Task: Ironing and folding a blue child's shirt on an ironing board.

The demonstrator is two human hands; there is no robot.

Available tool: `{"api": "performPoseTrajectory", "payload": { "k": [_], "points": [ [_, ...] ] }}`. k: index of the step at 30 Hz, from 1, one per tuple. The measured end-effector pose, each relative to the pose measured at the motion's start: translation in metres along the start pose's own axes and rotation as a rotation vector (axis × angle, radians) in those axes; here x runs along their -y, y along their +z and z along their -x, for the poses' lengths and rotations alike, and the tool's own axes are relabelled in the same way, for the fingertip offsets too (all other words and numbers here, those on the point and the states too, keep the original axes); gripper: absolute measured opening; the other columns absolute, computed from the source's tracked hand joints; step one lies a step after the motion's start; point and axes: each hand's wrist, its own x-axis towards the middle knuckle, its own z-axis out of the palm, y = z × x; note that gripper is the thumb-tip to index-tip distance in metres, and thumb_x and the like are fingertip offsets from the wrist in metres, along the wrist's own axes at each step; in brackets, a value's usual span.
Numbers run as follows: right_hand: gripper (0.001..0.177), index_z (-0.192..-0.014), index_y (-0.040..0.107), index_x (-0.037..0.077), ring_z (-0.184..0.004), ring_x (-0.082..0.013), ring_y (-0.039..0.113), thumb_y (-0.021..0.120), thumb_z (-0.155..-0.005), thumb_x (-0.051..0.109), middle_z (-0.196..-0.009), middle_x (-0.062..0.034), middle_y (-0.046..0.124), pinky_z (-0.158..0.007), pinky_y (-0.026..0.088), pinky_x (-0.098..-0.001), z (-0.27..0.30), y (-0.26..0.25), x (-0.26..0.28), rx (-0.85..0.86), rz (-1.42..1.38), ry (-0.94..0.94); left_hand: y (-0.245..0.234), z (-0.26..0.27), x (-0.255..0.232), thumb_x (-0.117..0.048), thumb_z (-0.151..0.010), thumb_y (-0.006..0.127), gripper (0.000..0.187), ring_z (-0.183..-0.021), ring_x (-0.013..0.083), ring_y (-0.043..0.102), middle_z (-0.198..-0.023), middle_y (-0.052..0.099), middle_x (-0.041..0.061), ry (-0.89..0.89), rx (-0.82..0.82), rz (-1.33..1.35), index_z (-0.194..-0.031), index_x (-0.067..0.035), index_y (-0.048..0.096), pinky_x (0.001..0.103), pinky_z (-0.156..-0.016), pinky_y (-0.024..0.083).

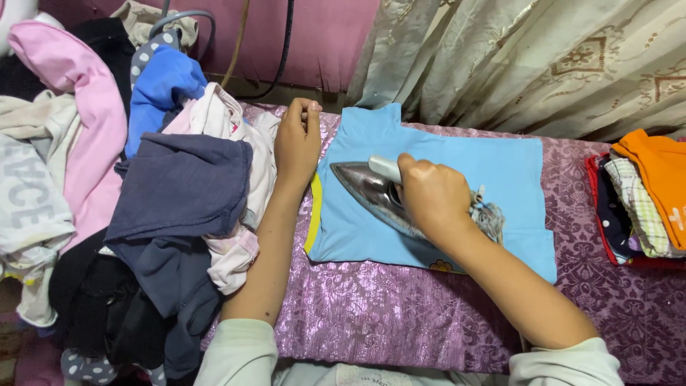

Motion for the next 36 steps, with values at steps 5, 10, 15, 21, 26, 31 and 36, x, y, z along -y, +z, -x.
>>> {"api": "performPoseTrajectory", "payload": {
  "k": [5, 10, 15, 21, 26, 31, 36],
  "points": [
    [0.018, -0.087, 0.064, 0.008, -0.059, -0.0341, 0.071, 0.072, -0.08, 0.022, -0.068, -0.0136, 0.068, -0.05, 0.055, -0.0462, 0.013, -0.001, 0.009, 0.102, -0.01, 0.057, -0.003, 0.002, -0.007, -0.034, -0.106, 0.052, 0.03, -0.081, 0.0252, 0.068, -0.094, 0.07, 0.011, -0.032, 0.013, -0.023, -0.103, -0.007, 0.065, 0.04, -0.073, 0.051],
    [0.014, -0.092, 0.064, 0.008, -0.06, -0.0324, 0.07, 0.072, -0.084, 0.016, -0.069, -0.0123, 0.067, -0.05, 0.056, -0.0444, 0.005, 0.012, 0.009, -0.009, 0.03, 0.027, -0.009, 0.008, -0.023, -0.031, -0.102, 0.056, 0.026, -0.079, 0.0313, 0.067, -0.089, 0.068, 0.015, 0.02, 0.07, -0.142, -0.104, -0.006, 0.066, 0.044, -0.073, 0.052],
    [0.021, -0.093, 0.065, 0.008, -0.059, -0.0347, 0.07, 0.074, -0.08, 0.021, -0.069, -0.0131, 0.067, -0.05, 0.055, -0.0461, 0.023, -0.011, 0.004, 0.029, -0.053, 0.001, -0.052, 0.072, -0.055, -0.034, -0.098, 0.062, 0.035, -0.085, 0.0418, 0.068, -0.092, 0.069, 0.023, 0.058, 0.287, -0.415, -0.095, 0.0, 0.067, 0.052, -0.075, 0.053],
    [0.02, -0.09, 0.066, 0.01, -0.061, -0.0323, 0.069, 0.076, -0.077, 0.022, -0.07, -0.0098, 0.068, -0.054, 0.053, -0.0457, 0.044, -0.033, 0.005, 0.058, -0.113, -0.052, -0.11, 0.148, -0.078, -0.038, -0.084, 0.074, 0.037, -0.076, 0.0421, 0.069, -0.083, 0.071, 0.02, -0.074, 0.582, -0.424, -0.089, -0.001, 0.07, 0.051, -0.066, 0.053],
    [0.02, -0.091, 0.067, 0.012, -0.06, -0.0279, 0.069, 0.075, -0.073, 0.018, -0.07, -0.0075, 0.068, -0.053, 0.053, -0.042, 0.045, -0.021, 0.009, -0.008, -0.138, -0.211, -0.116, 0.17, -0.072, -0.028, -0.083, 0.079, 0.027, -0.068, 0.0359, 0.071, -0.068, 0.07, 0.015, -0.285, 0.577, -0.332, -0.094, -0.005, 0.072, 0.046, -0.062, 0.053],
    [0.011, -0.087, 0.066, 0.014, -0.056, -0.0248, 0.067, 0.074, -0.08, 0.017, -0.068, -0.0042, 0.067, -0.05, 0.051, -0.0386, 0.032, -0.015, 0.012, -0.04, -0.116, -0.287, -0.113, 0.177, -0.049, -0.025, -0.088, 0.076, 0.024, -0.05, 0.0168, 0.073, -0.058, 0.071, 0.008, -0.674, 0.641, 0.012, -0.093, -0.003, 0.07, 0.029, -0.046, 0.052],
    [0.01, -0.087, 0.067, 0.015, -0.054, -0.0246, 0.067, 0.071, -0.079, 0.018, -0.064, -0.0036, 0.066, -0.048, 0.05, -0.0386, 0.03, -0.021, 0.007, -0.024, -0.121, -0.346, -0.107, 0.186, -0.022, -0.021, -0.089, 0.075, 0.021, -0.048, 0.0144, 0.072, -0.058, 0.071, 0.007, -0.693, 0.621, 0.177, -0.089, -0.001, 0.069, 0.027, -0.041, 0.051]
  ]
}}
